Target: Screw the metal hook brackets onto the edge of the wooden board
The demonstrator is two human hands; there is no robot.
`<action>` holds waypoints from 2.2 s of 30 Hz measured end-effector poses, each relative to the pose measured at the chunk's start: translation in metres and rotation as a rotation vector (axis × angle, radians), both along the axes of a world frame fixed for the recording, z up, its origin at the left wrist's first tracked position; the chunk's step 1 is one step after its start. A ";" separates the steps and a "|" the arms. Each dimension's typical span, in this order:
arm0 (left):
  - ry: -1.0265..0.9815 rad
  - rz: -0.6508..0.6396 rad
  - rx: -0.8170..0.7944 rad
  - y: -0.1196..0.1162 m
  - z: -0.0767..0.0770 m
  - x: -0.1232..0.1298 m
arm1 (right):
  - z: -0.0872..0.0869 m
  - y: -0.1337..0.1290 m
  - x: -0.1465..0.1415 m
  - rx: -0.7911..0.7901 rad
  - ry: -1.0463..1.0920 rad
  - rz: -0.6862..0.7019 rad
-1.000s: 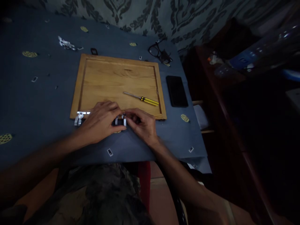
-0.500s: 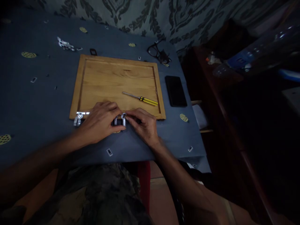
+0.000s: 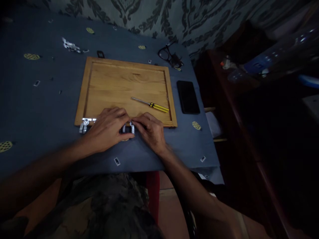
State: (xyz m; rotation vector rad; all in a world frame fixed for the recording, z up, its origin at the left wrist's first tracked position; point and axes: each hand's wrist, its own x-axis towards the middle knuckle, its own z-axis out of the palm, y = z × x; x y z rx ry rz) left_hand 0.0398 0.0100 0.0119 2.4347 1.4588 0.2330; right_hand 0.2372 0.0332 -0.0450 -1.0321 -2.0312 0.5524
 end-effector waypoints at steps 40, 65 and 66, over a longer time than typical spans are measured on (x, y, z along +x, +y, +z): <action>-0.002 -0.001 0.004 0.001 -0.003 -0.001 | -0.001 -0.009 0.013 0.143 -0.223 0.039; 0.001 0.045 0.026 -0.002 -0.002 -0.008 | -0.007 -0.004 0.013 0.135 -0.252 0.061; -0.003 0.040 0.034 -0.001 -0.002 -0.008 | -0.007 -0.004 0.013 0.136 -0.250 0.061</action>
